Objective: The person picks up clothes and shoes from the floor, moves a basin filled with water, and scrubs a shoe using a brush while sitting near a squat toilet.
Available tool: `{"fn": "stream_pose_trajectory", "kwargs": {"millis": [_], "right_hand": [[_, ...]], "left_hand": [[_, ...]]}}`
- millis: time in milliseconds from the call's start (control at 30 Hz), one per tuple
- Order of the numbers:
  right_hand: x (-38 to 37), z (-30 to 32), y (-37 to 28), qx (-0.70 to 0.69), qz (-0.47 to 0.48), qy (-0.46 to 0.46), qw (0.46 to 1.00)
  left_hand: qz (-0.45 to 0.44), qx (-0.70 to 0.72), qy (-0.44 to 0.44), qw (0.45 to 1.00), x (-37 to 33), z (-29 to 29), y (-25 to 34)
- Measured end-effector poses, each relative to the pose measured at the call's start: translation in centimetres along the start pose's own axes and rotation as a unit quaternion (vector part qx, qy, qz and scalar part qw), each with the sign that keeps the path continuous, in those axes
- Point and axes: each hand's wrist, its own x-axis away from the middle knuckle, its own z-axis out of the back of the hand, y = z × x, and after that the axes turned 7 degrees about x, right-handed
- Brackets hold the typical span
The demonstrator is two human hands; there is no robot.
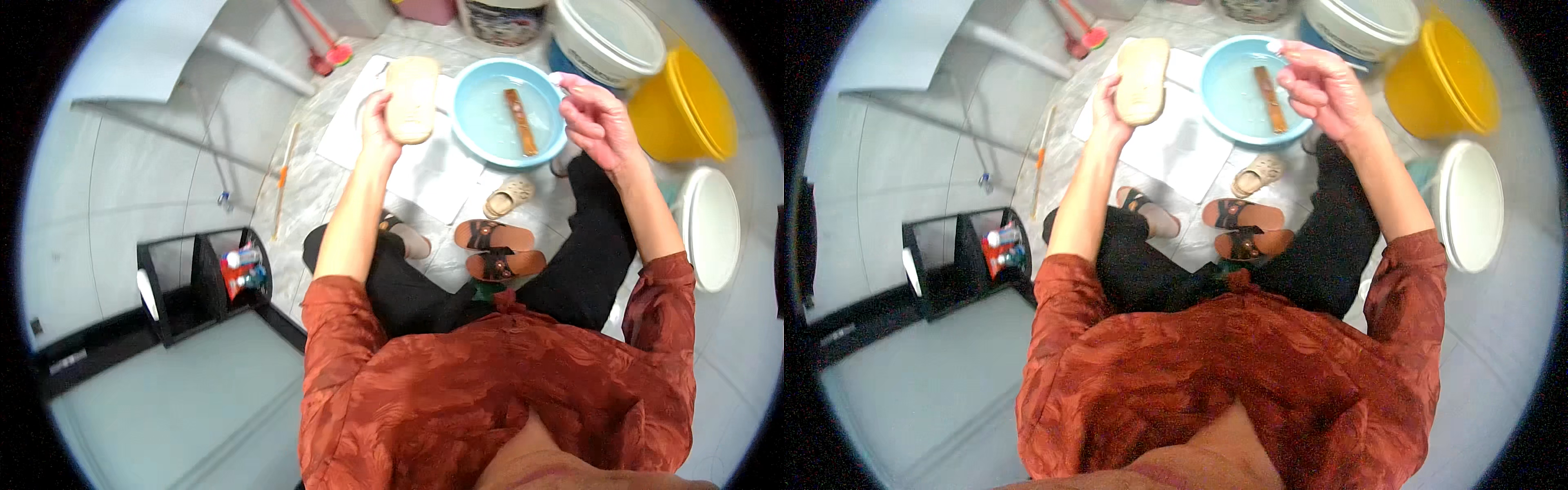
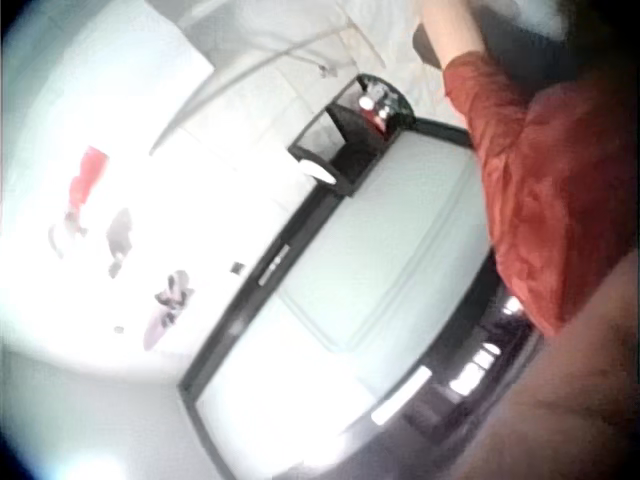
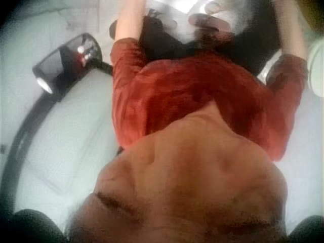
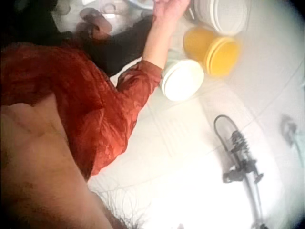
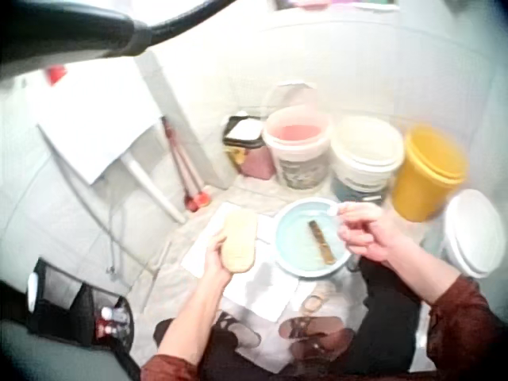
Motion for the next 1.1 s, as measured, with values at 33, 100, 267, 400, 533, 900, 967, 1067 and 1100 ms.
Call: {"fn": "stream_pose_trajectory", "kwargs": {"millis": [33,100,267,400,533,900,967,1067,1100], "right_hand": [[-0.9,-2.2,0.8,0.017,-0.013,-0.028,0.999],[-2.9,-5.2,3.1,0.099,-0.036,-0.021,0.994],[-6.1,-10.0,7.5,0.247,-0.023,-0.05,0.967],[-7.1,-11.3,9.9,0.393,0.007,-0.09,0.915],[-8.5,-10.8,11.5,0.482,0.059,-0.047,0.873],[-9.5,-9.7,12.4,0.599,0.311,-0.006,0.738],[-9.7,-9.1,12.3,0.589,0.331,0.006,0.737],[-10.8,-7.6,10.7,0.609,0.387,0.059,0.689],[-11.3,-7.2,9.9,0.634,0.418,0.093,0.644]], "left_hand": [[-0.007,0.007,0.009,1.0,0.2,0.1,-0.1],[-0.016,0.03,0.019,0.999,0.7,0.2,-0.1],[-0.02,0.057,0.025,0.998,1.7,-0.4,-0.7],[0.003,0.063,0.01,0.998,2.4,-0.2,-0.9],[0.015,0.083,0.001,0.996,3.0,0.3,-1.5],[0.014,0.102,-0.018,0.994,4.3,0.6,-0.6],[0.018,0.099,-0.029,0.995,4.9,0.2,-0.7],[0.029,0.104,-0.023,0.994,5.2,-0.6,-1.2],[0.026,0.09,-0.034,0.995,5.3,-0.8,-1.3]]}}
